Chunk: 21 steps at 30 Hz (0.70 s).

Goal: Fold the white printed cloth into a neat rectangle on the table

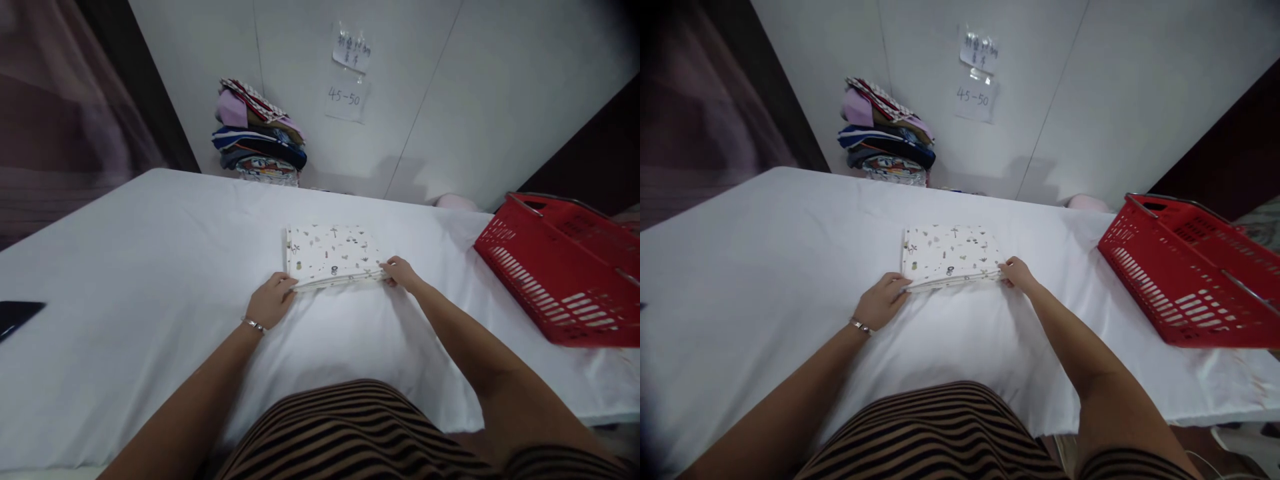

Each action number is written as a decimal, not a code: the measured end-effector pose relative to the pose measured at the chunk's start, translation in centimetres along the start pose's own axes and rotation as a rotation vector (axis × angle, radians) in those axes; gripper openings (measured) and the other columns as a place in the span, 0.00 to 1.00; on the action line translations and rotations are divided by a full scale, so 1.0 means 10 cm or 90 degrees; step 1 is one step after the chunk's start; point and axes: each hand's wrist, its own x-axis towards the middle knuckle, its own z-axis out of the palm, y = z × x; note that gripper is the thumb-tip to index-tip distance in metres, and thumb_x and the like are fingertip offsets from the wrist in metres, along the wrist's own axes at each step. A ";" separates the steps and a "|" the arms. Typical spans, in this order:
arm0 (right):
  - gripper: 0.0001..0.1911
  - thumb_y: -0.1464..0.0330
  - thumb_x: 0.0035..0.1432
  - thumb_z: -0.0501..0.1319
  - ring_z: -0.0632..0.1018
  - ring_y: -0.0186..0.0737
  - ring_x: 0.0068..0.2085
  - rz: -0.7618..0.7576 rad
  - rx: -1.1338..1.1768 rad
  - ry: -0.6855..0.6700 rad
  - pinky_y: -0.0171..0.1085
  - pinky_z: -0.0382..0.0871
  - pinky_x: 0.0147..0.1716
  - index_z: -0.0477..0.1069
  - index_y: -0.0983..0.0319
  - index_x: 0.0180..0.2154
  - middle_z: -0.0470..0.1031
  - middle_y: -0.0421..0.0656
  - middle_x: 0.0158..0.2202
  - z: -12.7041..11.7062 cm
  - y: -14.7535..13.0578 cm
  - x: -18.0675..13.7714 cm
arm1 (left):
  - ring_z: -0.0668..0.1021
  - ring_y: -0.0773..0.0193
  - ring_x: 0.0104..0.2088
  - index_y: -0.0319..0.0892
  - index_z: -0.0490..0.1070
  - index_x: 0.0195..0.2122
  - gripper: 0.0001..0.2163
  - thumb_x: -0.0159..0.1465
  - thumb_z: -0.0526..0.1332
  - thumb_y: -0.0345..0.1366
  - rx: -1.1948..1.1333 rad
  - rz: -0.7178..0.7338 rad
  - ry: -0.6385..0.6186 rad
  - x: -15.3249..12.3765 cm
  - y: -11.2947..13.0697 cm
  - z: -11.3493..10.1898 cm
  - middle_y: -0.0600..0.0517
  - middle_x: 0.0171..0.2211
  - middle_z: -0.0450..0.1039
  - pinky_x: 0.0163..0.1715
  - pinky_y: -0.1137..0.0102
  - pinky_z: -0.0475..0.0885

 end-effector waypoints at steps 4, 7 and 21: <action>0.15 0.61 0.57 0.57 0.76 0.43 0.37 -0.213 -0.200 0.129 0.41 0.70 0.38 0.68 0.63 0.43 0.75 0.48 0.38 -0.03 0.01 -0.04 | 0.71 0.56 0.46 0.43 0.71 0.44 0.14 0.61 0.55 0.42 0.016 0.038 0.045 0.06 0.07 -0.08 0.47 0.45 0.69 0.46 0.61 0.67; 0.14 0.65 0.61 0.52 0.71 0.45 0.49 -0.463 -0.235 0.172 0.45 0.63 0.50 0.70 0.61 0.45 0.72 0.48 0.47 0.03 -0.07 -0.12 | 0.70 0.55 0.49 0.44 0.70 0.46 0.15 0.62 0.53 0.42 0.011 0.055 0.058 0.18 0.20 -0.09 0.46 0.47 0.70 0.48 0.57 0.65; 0.27 0.61 0.63 0.50 0.55 0.45 0.63 -0.717 -0.402 -0.018 0.51 0.49 0.59 0.51 0.58 0.62 0.56 0.46 0.62 0.40 0.06 -0.30 | 0.59 0.55 0.61 0.41 0.59 0.58 0.20 0.66 0.48 0.39 0.075 0.170 -0.039 0.27 0.29 0.25 0.47 0.60 0.59 0.60 0.55 0.50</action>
